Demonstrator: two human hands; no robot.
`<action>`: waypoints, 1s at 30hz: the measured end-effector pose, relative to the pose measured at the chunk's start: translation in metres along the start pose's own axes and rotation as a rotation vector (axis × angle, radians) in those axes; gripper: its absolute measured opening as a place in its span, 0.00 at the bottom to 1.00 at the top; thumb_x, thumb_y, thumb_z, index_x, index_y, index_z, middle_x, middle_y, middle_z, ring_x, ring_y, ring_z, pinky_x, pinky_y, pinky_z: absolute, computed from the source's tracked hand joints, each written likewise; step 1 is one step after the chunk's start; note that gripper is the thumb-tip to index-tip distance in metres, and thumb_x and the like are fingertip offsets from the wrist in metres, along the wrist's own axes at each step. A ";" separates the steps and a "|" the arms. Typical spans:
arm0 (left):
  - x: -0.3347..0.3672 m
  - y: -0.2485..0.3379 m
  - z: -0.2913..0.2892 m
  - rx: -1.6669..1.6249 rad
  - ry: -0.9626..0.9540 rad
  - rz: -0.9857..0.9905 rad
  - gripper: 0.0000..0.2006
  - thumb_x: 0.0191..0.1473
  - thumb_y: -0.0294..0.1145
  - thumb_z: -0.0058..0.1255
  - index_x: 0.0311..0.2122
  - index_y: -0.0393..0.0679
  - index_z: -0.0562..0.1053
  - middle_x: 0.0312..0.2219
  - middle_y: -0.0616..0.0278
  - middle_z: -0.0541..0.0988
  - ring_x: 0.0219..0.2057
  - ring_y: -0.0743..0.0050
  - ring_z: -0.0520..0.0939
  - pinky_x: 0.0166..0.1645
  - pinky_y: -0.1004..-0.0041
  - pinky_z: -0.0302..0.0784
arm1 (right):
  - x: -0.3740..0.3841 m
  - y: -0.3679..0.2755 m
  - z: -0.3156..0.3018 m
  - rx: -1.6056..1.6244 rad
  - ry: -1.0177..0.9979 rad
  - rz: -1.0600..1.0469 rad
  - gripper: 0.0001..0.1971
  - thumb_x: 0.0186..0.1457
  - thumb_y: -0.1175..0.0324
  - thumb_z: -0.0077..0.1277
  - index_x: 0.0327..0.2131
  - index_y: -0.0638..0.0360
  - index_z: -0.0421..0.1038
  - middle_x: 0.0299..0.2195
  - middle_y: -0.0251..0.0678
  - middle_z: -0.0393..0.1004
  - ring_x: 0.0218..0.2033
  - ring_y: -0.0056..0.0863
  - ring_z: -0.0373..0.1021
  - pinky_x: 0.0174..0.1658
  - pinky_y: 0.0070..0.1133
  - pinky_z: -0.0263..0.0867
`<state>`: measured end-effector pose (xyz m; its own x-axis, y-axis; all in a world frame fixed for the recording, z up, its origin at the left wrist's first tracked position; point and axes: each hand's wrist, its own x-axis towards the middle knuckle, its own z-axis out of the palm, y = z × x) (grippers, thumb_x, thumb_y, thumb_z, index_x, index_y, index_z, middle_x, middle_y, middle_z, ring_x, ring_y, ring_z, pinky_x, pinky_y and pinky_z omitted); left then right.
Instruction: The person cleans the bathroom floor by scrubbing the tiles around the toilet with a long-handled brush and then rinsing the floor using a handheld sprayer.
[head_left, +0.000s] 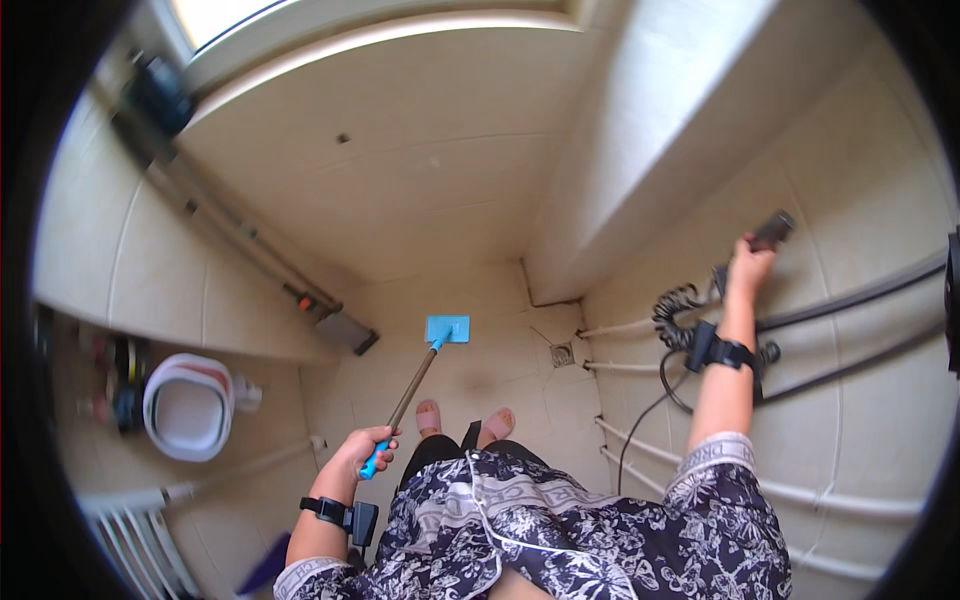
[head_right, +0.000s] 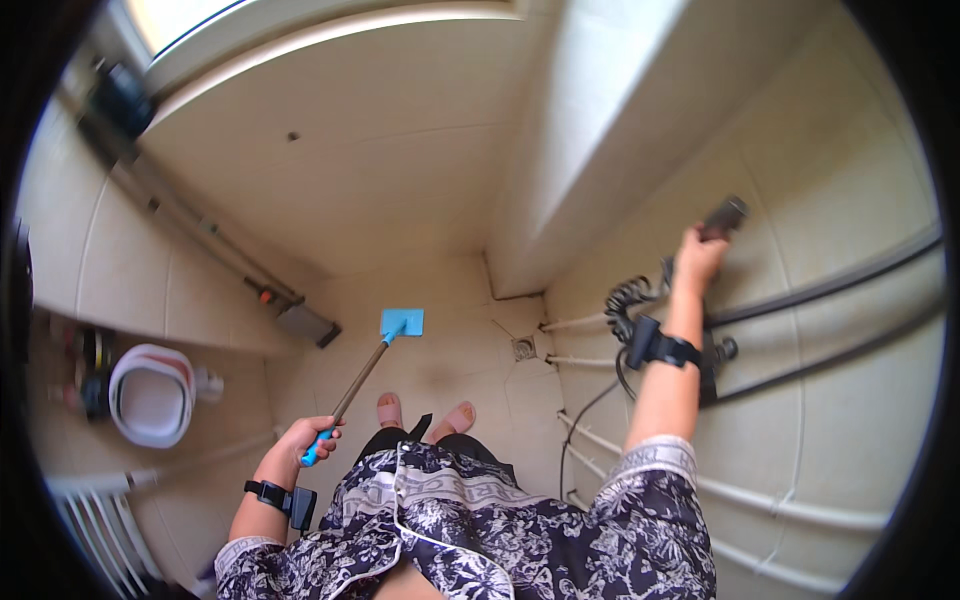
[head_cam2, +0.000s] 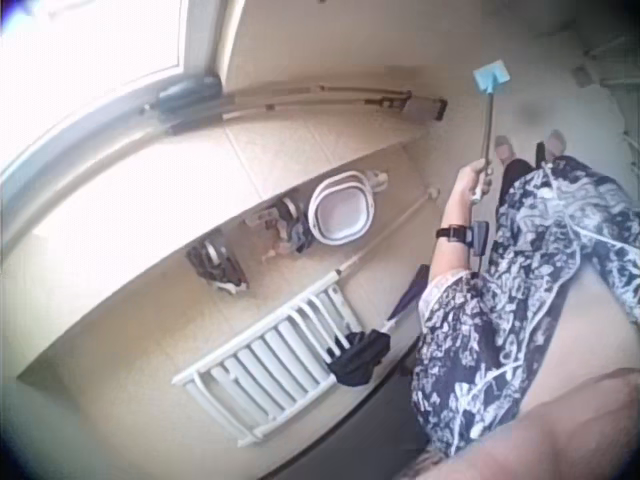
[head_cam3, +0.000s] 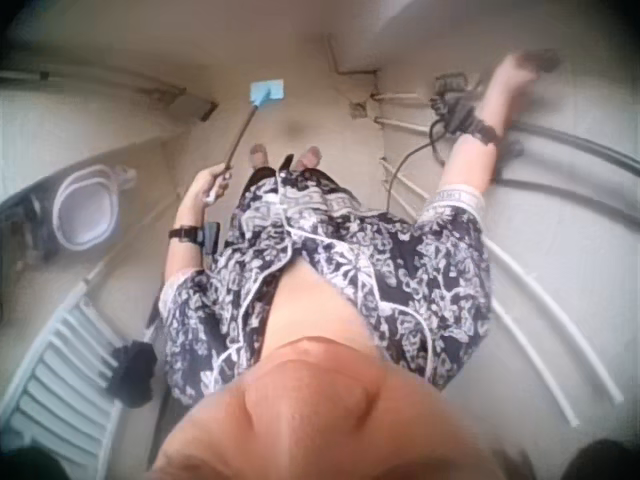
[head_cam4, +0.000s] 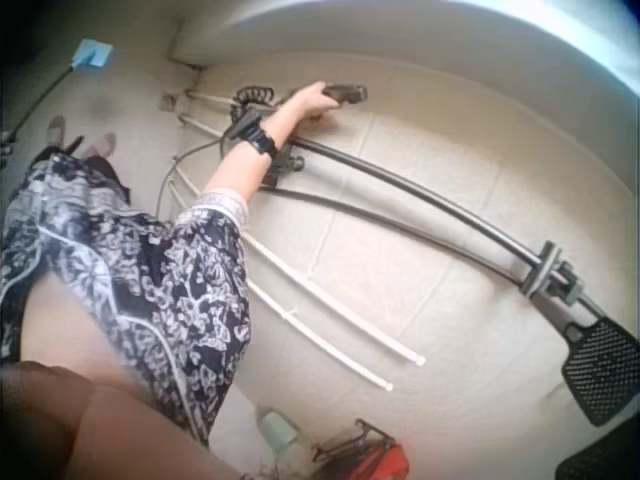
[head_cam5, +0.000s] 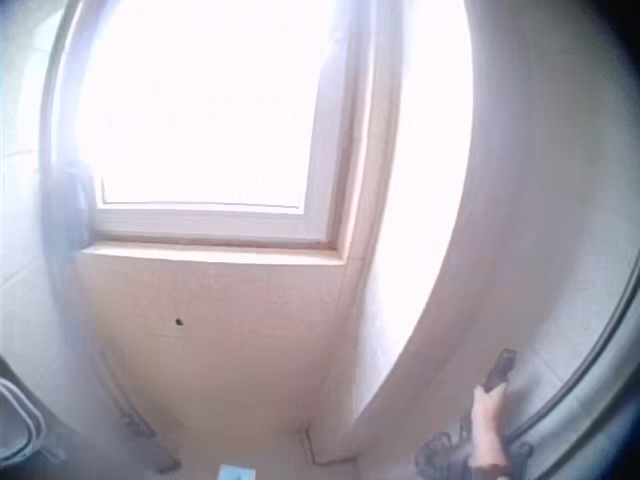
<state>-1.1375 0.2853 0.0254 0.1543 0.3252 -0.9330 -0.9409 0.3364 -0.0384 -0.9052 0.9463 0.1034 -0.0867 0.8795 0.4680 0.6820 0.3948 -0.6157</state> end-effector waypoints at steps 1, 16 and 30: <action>-0.020 -0.030 -0.045 -0.066 0.024 0.015 0.10 0.55 0.34 0.38 0.39 0.40 0.64 0.22 0.64 0.67 0.12 0.84 0.60 0.11 0.85 0.55 | -0.029 -0.017 0.001 0.155 -0.014 -0.049 0.16 0.47 0.68 0.52 0.37 0.65 0.60 0.28 0.37 0.68 0.30 0.29 0.66 0.38 0.26 0.63; -0.036 -0.181 -0.162 -0.421 0.097 0.016 0.08 0.56 0.36 0.37 0.33 0.42 0.63 0.20 0.66 0.66 0.13 0.84 0.61 0.11 0.86 0.55 | -0.387 -0.193 -0.066 0.802 -1.389 0.727 0.23 0.51 0.42 0.41 0.30 0.56 0.61 0.15 0.29 0.64 0.09 0.16 0.59 0.10 0.14 0.55; -0.030 -0.185 -0.173 -0.338 0.108 0.031 0.08 0.55 0.36 0.39 0.34 0.43 0.64 0.20 0.66 0.66 0.12 0.85 0.60 0.11 0.85 0.55 | -0.363 -0.229 -0.051 1.037 -1.310 0.608 0.27 0.50 0.40 0.40 0.32 0.59 0.62 0.15 0.30 0.63 0.10 0.17 0.60 0.13 0.14 0.57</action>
<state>-1.0205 0.0605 -0.0017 0.1085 0.2290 -0.9674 -0.9940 0.0107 -0.1090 -0.9930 0.5228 0.1064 -0.8410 0.3632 -0.4010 0.1858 -0.5023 -0.8445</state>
